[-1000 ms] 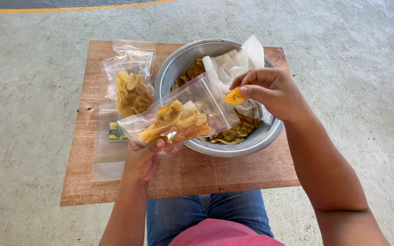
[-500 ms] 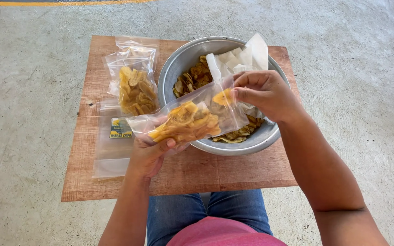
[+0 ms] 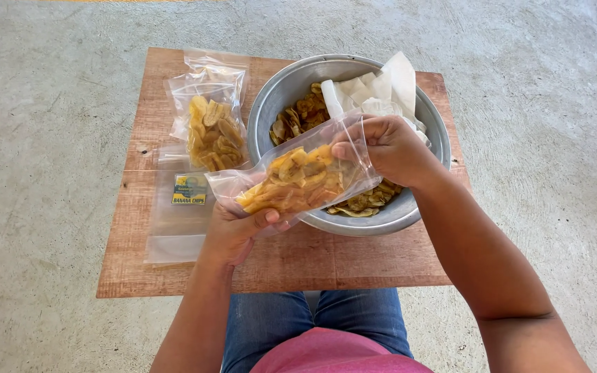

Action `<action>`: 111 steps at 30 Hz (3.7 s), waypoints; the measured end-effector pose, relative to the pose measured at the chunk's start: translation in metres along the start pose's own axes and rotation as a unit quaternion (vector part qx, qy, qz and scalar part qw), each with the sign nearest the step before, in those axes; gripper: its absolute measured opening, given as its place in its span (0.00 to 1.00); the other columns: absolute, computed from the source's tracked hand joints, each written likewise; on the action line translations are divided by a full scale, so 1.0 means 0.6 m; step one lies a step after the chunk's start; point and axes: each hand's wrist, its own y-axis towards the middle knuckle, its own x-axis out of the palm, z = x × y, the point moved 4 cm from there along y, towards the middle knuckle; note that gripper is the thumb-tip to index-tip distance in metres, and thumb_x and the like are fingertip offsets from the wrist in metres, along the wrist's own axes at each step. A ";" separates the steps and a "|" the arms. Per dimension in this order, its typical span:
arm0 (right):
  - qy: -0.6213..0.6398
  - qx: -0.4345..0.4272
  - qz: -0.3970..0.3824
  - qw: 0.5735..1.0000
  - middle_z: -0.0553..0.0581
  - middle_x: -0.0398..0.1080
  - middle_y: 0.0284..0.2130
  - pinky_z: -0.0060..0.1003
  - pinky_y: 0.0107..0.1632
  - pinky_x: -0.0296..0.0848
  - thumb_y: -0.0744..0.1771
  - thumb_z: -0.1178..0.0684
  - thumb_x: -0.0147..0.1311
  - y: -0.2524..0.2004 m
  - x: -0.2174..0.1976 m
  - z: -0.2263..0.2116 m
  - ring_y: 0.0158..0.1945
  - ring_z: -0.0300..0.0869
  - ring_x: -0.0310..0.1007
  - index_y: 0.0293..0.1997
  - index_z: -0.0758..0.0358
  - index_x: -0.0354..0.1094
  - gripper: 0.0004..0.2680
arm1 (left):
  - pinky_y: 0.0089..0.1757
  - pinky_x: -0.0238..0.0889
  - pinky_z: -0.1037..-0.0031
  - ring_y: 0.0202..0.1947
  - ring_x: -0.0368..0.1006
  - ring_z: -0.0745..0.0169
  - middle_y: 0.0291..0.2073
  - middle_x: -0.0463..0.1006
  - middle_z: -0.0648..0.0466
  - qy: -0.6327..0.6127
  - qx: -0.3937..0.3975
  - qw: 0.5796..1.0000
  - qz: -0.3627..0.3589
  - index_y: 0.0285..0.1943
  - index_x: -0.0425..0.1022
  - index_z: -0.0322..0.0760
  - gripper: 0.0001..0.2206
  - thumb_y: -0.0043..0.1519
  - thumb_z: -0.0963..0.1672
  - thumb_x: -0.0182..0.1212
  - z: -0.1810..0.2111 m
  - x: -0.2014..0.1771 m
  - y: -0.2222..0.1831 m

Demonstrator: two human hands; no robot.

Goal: The person takes fried banana chips from a large metal bowl and places them into clear plastic bags by hand.

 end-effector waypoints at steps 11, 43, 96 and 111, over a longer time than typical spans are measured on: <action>-0.143 -0.095 -0.022 0.985 0.53 0.78 0.43 0.34 0.47 0.80 0.66 0.50 0.63 -0.006 0.003 -0.020 0.43 0.37 0.79 0.43 0.59 0.79 0.06 | 0.38 0.80 0.67 0.44 0.80 0.56 0.49 0.81 0.44 -0.025 0.002 0.999 -0.042 0.64 0.71 0.26 0.28 0.54 0.38 0.74 -0.002 0.012 -0.005; -0.266 -0.099 0.047 0.958 0.51 0.78 0.49 0.30 0.51 0.81 0.69 0.55 0.60 -0.030 -0.046 -0.028 0.48 0.36 0.78 0.50 0.56 0.76 0.06 | 0.34 0.80 0.73 0.40 0.82 0.54 0.49 0.80 0.42 -0.229 0.085 0.968 0.064 0.62 0.70 0.27 0.28 0.55 0.42 0.77 0.031 -0.063 -0.022; -0.039 -0.136 0.069 0.988 0.56 0.78 0.42 0.29 0.49 0.79 0.68 0.60 0.59 -0.014 0.000 -0.084 0.44 0.34 0.77 0.45 0.67 0.75 0.04 | 0.39 0.77 0.61 0.49 0.78 0.50 0.51 0.79 0.46 -0.090 0.088 0.986 0.110 0.63 0.70 0.30 0.27 0.54 0.41 0.75 0.024 -0.086 -0.090; -0.003 -0.057 0.024 0.998 0.59 0.78 0.39 0.29 0.41 0.75 0.67 0.55 0.61 0.023 0.019 -0.049 0.36 0.34 0.72 0.41 0.70 0.76 0.07 | 0.44 0.76 0.63 0.50 0.78 0.51 0.53 0.79 0.43 -0.025 0.106 0.990 0.091 0.65 0.68 0.24 0.29 0.53 0.39 0.74 0.061 -0.064 -0.085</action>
